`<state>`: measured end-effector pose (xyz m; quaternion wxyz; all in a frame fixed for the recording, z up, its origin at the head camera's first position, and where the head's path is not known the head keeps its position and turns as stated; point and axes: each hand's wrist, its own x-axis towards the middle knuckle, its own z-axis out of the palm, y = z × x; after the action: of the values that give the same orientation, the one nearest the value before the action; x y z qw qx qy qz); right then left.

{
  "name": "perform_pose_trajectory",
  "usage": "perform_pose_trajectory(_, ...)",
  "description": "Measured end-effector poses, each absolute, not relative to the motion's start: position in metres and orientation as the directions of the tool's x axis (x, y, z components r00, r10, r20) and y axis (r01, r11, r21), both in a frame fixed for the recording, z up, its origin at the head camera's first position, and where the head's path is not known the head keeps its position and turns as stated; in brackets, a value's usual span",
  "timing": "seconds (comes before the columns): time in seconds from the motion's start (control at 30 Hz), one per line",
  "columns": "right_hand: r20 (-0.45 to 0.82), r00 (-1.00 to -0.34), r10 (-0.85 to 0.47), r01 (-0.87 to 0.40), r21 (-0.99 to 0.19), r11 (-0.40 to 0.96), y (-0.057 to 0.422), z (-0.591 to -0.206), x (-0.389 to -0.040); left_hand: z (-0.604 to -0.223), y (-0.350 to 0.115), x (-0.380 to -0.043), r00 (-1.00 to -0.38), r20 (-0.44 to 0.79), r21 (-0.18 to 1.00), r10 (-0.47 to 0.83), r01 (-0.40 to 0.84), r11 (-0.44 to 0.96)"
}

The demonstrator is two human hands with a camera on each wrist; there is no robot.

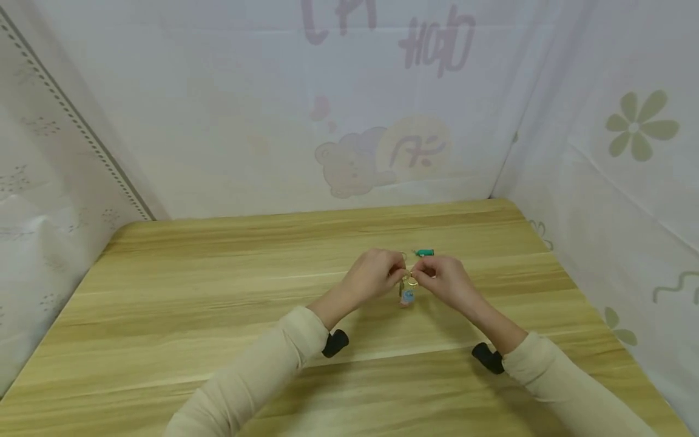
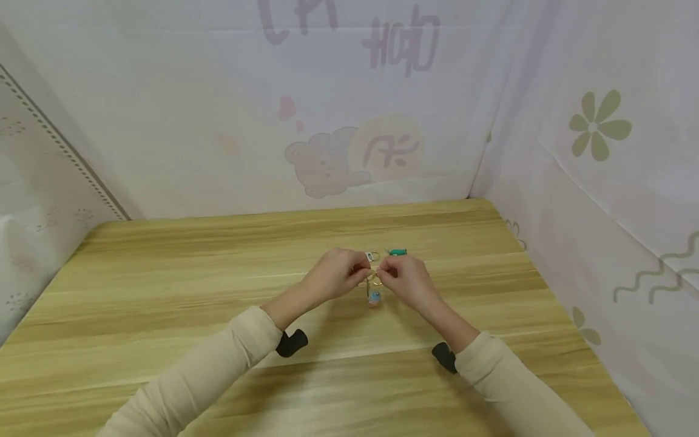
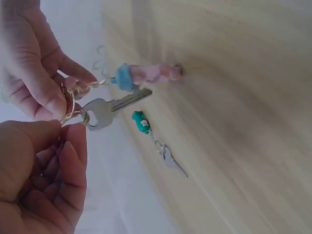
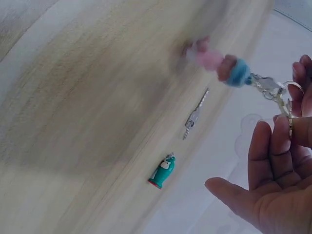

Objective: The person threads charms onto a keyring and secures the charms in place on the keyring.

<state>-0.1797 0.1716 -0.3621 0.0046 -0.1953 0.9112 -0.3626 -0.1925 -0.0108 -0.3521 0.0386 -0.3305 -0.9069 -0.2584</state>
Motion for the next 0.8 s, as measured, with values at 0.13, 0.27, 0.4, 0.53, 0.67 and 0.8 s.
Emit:
perform_pose_trajectory(0.13, 0.1, -0.933, -0.346, -0.313, -0.698, 0.644, 0.172, -0.361, -0.18, -0.35, -0.008, -0.193, -0.772, 0.24, 0.378, 0.589, 0.633, 0.676)
perform_pose_trajectory(0.27, -0.04, -0.945, -0.325, -0.15, -0.828, 0.54, 0.175, -0.36, -0.182, -0.357, -0.007, -0.19, -0.696, 0.379, 0.268, 0.61, 0.713, 0.648)
perform_pose_trajectory(0.4, -0.177, -0.927, -0.332, 0.027, -0.911, 0.411, 0.177, -0.359, -0.186, -0.369, -0.01, -0.188, -0.578, 0.555, 0.158, 0.599, 0.78, 0.606)
perform_pose_trajectory(0.53, -0.263, -0.902, -0.342, 0.144, -0.931, 0.336, 0.179, -0.36, -0.188, -0.377, -0.011, -0.188, -0.488, 0.647, 0.061, 0.586, 0.799, 0.598)
perform_pose_trajectory(0.67, -0.291, -0.887, -0.358, 0.189, -0.938, 0.292, 0.179, -0.361, -0.188, -0.38, -0.012, -0.188, -0.422, 0.694, -0.009, 0.583, 0.805, 0.593)
perform_pose_trajectory(0.8, -0.303, -0.887, -0.347, 0.215, -0.939, 0.27, 0.178, -0.363, -0.187, -0.381, -0.012, -0.188, -0.42, 0.717, 0.022, 0.556, 0.811, 0.584)
